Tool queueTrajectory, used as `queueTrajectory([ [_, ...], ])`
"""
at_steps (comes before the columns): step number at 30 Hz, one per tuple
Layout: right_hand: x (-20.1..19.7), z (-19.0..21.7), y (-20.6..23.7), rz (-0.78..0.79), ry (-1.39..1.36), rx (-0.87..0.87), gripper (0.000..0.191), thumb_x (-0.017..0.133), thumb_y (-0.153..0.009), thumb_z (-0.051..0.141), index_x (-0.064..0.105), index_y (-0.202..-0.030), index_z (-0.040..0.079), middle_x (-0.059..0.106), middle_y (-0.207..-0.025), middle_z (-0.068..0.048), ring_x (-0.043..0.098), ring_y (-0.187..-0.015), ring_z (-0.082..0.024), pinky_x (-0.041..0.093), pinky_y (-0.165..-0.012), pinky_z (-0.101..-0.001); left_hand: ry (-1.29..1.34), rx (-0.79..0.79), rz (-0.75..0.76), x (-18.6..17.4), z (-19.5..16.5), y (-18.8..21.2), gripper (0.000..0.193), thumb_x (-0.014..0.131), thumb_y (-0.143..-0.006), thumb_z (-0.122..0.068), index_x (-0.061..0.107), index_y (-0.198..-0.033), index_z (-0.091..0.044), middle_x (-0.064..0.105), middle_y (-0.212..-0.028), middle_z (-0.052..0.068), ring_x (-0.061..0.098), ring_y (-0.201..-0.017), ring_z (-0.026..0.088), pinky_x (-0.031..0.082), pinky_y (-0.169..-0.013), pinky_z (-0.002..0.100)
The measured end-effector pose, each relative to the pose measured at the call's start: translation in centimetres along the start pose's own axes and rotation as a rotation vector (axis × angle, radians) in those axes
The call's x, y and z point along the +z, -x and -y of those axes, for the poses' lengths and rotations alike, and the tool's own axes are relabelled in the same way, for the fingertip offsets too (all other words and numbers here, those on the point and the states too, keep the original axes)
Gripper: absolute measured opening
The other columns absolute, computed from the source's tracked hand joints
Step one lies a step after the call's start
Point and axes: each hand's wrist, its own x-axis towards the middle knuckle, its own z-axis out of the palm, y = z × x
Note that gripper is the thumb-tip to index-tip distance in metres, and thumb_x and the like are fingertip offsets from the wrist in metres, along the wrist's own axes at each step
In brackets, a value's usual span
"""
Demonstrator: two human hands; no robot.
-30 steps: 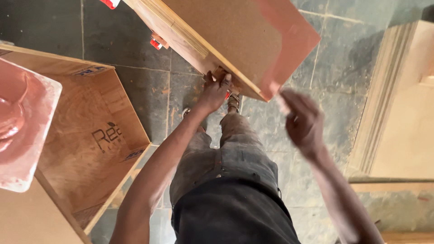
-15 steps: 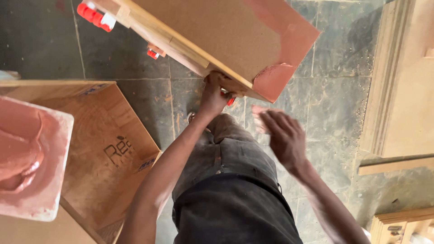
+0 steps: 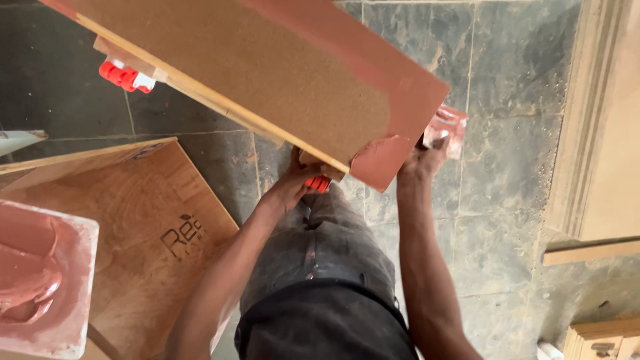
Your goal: The person applies pink putty to wood panels by hand and with a small metal scraper, spreading it over the surface and into gaps.
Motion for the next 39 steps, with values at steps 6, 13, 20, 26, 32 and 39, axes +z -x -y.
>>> queueTrajectory([
  [6,0.8,-0.4,0.5,-0.067,0.113,-0.021,0.055,0.040,-0.107,0.040,0.041,-0.146,0.001,0.053,-0.143,-0.023,0.058,-0.127,-0.037,0.052,-0.111,-0.0507,-0.004,-0.052,0.008,-0.1,0.0,-0.5,0.094,0.075,-0.086,-0.019,0.011,-0.155,-0.031,0.049,-0.142,0.011,0.064,-0.118,0.025,0.066,-0.083,0.052],
  [13,4.5,-0.7,-4.0,0.079,0.197,0.018,0.053,0.041,-0.105,0.038,0.041,-0.143,0.001,0.055,-0.138,-0.021,0.061,-0.122,-0.035,0.054,-0.109,-0.0506,0.188,0.029,0.024,3.0,-1.3,-3.8,0.096,0.074,-0.086,-0.016,0.010,-0.155,-0.037,0.046,-0.147,0.008,0.059,-0.124,0.028,0.064,-0.086,0.057],
  [20,12.6,-1.7,-11.8,0.484,0.391,-0.025,0.050,0.047,-0.108,0.037,0.050,-0.139,-0.003,0.062,-0.133,-0.017,0.065,-0.118,-0.030,0.057,-0.109,-0.0472,0.288,0.220,-0.036,9.0,-5.5,-9.7,0.098,0.074,-0.088,-0.017,0.008,-0.159,-0.032,0.043,-0.148,0.009,0.060,-0.122,0.029,0.060,-0.087,0.060],
  [26,13.8,-1.7,-11.9,0.334,0.258,0.076,0.048,0.051,-0.106,0.035,0.052,-0.136,-0.002,0.063,-0.131,-0.016,0.065,-0.117,-0.029,0.058,-0.106,-0.0447,0.204,0.132,-0.068,10.0,-7.0,-10.1,0.103,0.074,-0.085,-0.024,-0.001,-0.155,-0.035,0.046,-0.145,0.012,0.062,-0.111,0.028,0.063,-0.082,0.057],
  [32,13.3,-0.5,-10.4,0.460,0.533,-0.099,0.050,0.057,-0.105,0.031,0.049,-0.142,-0.003,0.062,-0.135,-0.018,0.065,-0.122,-0.032,0.057,-0.109,-0.0464,0.002,0.042,-0.101,9.3,-6.9,-9.2,0.094,0.073,-0.085,-0.031,0.010,-0.155,-0.031,0.054,-0.137,0.004,0.066,-0.111,0.022,0.062,-0.076,0.046],
  [39,14.9,4.5,-8.0,0.618,1.482,-0.595,0.037,0.062,-0.116,0.020,0.059,-0.147,0.001,0.060,-0.118,-0.010,0.055,-0.108,-0.018,0.046,-0.099,-0.0336,-0.176,0.082,-0.282,5.2,-9.7,-7.6,0.076,0.075,-0.086,-0.026,0.033,-0.149,-0.021,0.064,-0.120,0.001,0.064,-0.106,0.016,0.058,-0.072,0.034],
])
